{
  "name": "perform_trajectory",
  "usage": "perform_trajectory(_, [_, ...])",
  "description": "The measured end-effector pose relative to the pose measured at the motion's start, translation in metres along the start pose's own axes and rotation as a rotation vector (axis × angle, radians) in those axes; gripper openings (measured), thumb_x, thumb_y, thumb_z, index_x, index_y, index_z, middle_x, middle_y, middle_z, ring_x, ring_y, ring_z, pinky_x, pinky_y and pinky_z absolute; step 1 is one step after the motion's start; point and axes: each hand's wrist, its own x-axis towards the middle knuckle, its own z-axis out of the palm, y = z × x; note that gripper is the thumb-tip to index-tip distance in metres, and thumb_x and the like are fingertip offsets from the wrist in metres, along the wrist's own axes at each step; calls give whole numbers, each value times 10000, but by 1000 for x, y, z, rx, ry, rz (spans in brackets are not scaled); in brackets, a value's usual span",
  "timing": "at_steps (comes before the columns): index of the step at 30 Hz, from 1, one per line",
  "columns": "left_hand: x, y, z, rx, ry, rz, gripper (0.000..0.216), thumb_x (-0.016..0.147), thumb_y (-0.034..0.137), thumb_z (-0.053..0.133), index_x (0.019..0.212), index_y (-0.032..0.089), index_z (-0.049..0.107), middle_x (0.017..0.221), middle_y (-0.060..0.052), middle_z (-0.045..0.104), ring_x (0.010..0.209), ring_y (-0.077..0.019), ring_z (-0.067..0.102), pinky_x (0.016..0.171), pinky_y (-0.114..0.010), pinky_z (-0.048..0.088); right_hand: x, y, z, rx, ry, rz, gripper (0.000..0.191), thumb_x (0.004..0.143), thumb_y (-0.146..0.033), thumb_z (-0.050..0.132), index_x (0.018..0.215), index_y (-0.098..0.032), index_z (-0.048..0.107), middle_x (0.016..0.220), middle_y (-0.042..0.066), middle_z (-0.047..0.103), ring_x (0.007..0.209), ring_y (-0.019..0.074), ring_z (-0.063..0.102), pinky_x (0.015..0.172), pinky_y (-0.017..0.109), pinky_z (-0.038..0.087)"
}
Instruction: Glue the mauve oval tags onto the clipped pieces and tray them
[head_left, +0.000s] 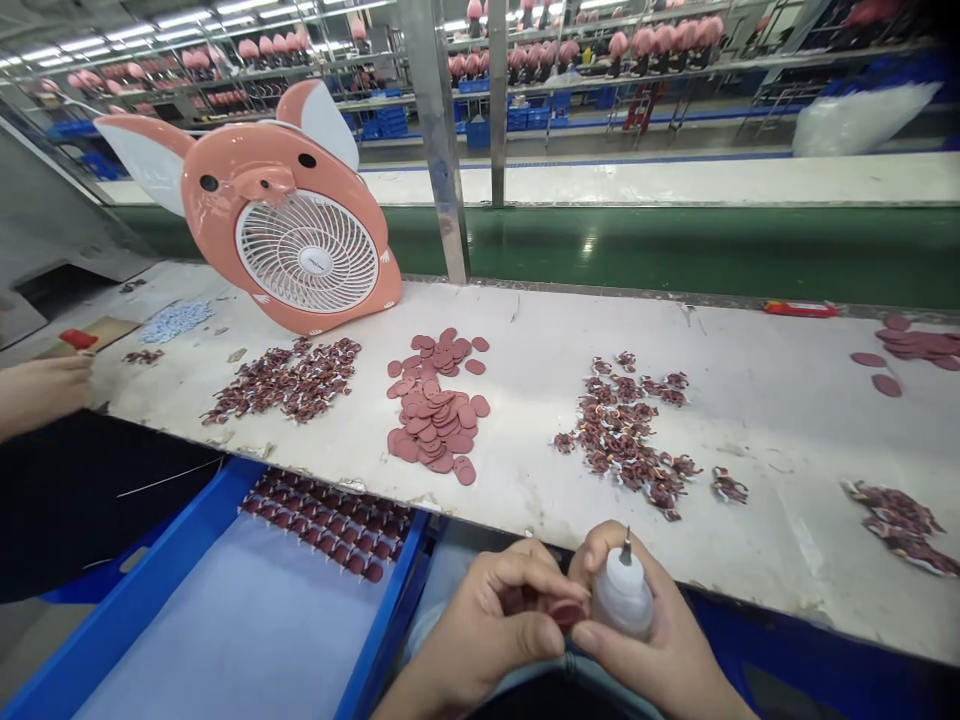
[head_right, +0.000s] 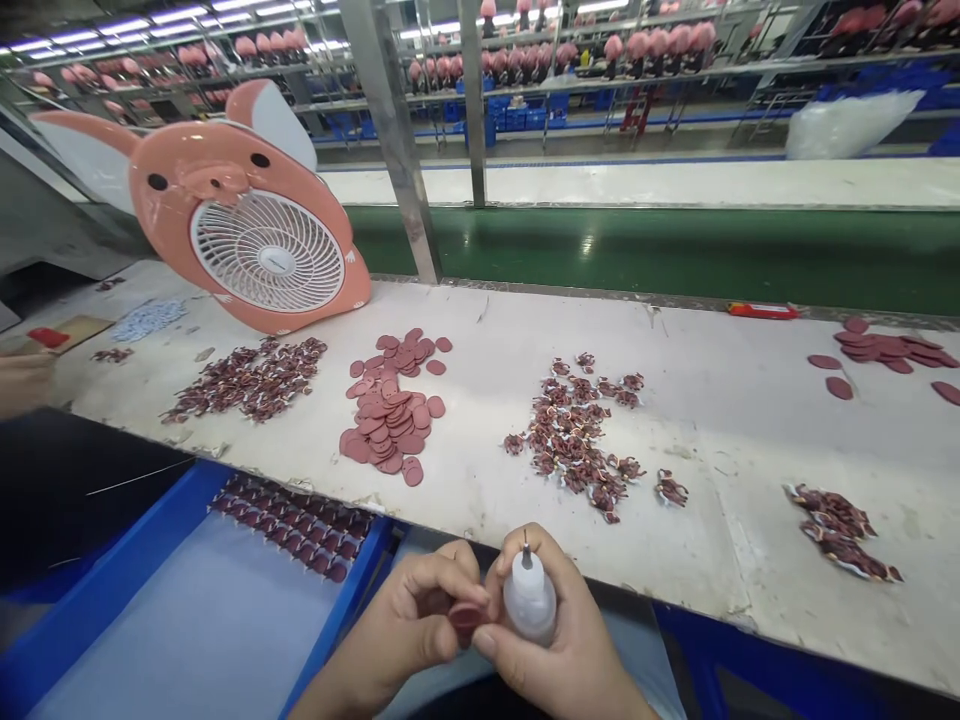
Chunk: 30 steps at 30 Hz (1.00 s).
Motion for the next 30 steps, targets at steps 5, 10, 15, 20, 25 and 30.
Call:
perform_trajectory(5, [3, -2, -12, -47, -153, -81, 315, 551, 410, 880, 822, 268, 806, 676, 15, 473, 614, -99, 464, 605, -246, 354, 2, 5, -2, 59, -129, 77, 372, 756, -361, 778, 932, -235, 476, 756, -12, 547, 661, 142, 537, 589, 256, 437])
perform_trajectory(10, [2, -11, -17, -94, -37, 41, 317, 589, 431, 860, 847, 272, 768, 871, -1, 555, 642, -76, 483, 612, -220, 377, 6, 2, -9, 119, -25, 87, 334, 897, -529, 559, 1063, -247, 494, 793, 1, 525, 641, 125, 477, 598, 252, 450])
perform_trajectory(15, [-7, -15, -14, -284, 191, 40, 332, 640, 451, 824, 880, 246, 721, 853, -20, 633, 621, -86, 509, 549, -197, 404, 0, -8, -14, 199, -18, 224, 369, 876, -490, 551, 1172, -271, 517, 1030, 80, 552, 855, 231, 576, 669, 380, 552])
perform_trajectory(20, [-12, -11, -8, -356, 277, 47, 322, 670, 433, 811, 906, 240, 706, 859, -9, 622, 600, -63, 492, 543, -183, 422, -10, -7, -10, 52, 15, 143, 482, 836, -385, 701, 1269, -307, 503, 983, 45, 571, 795, 176, 584, 645, 294, 556])
perform_trajectory(25, [-9, -10, -8, -423, 314, 38, 330, 715, 415, 783, 998, 261, 713, 900, -10, 594, 622, -59, 472, 549, -183, 429, -10, -15, -13, 64, 0, 188, 581, 924, -582, 483, 1401, -330, 267, 890, 28, 593, 491, 81, 422, 365, 152, 321])
perform_trajectory(30, [-4, -15, -5, -496, 320, 2, 306, 705, 428, 786, 968, 284, 725, 898, -11, 590, 659, -80, 493, 561, -198, 436, -19, -21, -21, -256, 124, 36, 457, 851, -405, 681, 1189, -345, 378, 873, -11, 583, 646, 117, 522, 548, 202, 451])
